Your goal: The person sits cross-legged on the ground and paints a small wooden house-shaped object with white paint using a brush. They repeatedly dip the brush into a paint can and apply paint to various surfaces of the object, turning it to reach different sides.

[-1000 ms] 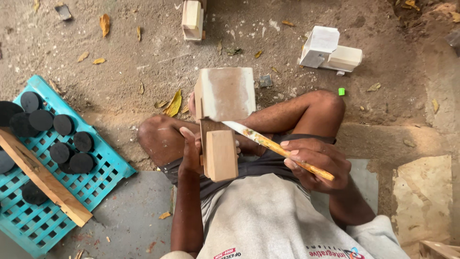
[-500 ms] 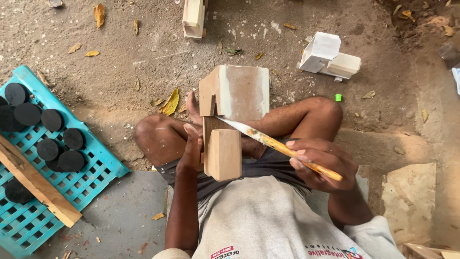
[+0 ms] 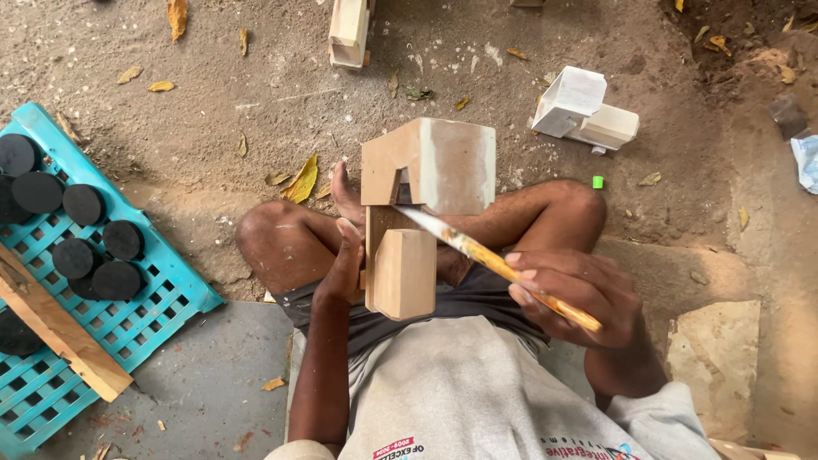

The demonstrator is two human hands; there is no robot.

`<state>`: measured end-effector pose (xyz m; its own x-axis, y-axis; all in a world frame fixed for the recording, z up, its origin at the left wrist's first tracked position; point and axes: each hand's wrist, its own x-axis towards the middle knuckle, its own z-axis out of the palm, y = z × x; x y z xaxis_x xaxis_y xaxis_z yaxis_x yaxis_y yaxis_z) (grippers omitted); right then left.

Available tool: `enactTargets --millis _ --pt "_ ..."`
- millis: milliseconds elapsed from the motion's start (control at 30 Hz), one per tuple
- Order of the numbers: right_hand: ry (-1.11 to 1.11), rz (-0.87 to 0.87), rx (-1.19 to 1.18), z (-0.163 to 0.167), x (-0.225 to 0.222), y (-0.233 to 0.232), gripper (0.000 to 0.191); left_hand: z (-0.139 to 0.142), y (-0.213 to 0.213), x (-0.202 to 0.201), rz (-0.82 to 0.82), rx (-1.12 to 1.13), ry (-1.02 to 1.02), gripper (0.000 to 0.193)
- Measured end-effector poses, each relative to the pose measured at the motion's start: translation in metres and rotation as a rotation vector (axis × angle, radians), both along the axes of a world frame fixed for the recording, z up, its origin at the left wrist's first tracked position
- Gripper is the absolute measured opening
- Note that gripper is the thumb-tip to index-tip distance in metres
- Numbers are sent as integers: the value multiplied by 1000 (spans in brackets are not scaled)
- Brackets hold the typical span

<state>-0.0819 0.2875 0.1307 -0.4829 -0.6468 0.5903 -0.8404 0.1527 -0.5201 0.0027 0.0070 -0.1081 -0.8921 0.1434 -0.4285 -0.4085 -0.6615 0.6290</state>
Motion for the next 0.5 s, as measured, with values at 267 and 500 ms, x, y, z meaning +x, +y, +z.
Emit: enactTargets --millis 267,500 --pt "-6 -120 -99 3 12 0 20 -3 1 0 4 -19 -26 118" --pt "-10 -147 -61 4 12 -8 22 1 0 -1 1 16 20 118"
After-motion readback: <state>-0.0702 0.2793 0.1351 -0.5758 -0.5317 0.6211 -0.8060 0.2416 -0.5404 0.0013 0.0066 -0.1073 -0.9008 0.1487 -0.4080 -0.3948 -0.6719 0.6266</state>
